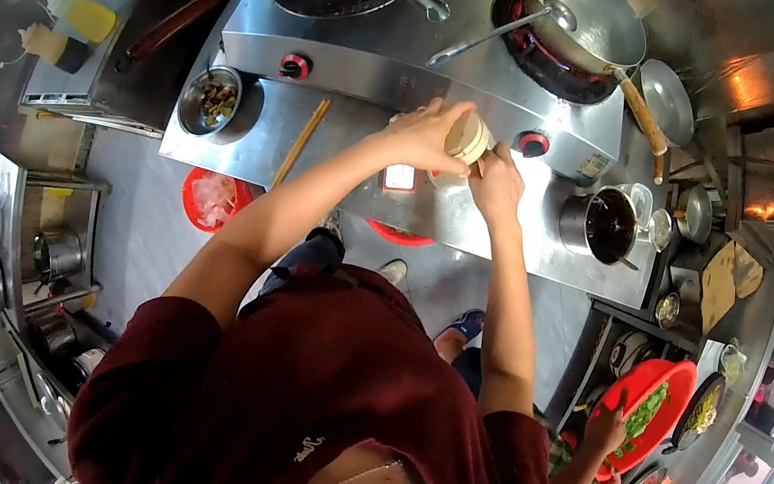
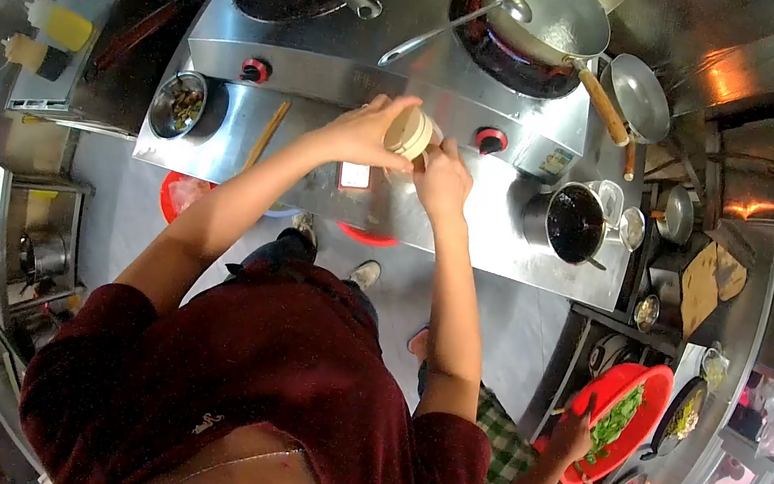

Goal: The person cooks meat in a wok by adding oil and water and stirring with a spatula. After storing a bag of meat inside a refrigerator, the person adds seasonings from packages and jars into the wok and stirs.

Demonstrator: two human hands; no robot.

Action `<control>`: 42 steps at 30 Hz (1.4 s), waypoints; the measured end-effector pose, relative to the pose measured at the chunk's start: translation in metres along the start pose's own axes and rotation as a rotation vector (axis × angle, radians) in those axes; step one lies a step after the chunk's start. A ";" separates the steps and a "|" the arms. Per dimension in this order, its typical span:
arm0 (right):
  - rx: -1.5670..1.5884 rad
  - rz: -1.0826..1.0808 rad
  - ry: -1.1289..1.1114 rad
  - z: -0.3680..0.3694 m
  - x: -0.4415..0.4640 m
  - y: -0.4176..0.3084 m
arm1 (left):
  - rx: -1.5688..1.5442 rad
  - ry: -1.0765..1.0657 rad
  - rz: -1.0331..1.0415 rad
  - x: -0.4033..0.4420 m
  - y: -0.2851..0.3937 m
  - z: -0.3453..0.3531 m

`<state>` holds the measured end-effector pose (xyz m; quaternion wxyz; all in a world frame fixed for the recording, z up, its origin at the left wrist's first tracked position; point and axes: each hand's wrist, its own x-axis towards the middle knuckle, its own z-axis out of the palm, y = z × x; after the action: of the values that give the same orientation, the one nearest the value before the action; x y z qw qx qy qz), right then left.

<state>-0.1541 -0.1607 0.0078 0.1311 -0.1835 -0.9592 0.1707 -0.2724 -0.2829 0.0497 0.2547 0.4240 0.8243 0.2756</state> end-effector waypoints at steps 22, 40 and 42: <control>0.620 0.424 0.061 0.034 -0.015 0.015 | 0.194 0.369 0.324 0.025 -0.009 0.066; -0.253 -0.148 -0.278 -0.008 0.184 -0.135 | 0.221 0.237 0.861 -0.025 0.111 -0.036; -0.325 -0.139 -0.336 -0.005 0.194 -0.160 | 0.142 0.313 0.982 -0.041 0.112 -0.069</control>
<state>-0.3761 -0.2221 0.1094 -0.0499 -0.1049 -0.9927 0.0329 -0.2340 -0.2794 0.1823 -0.0602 0.7305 0.5733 0.3661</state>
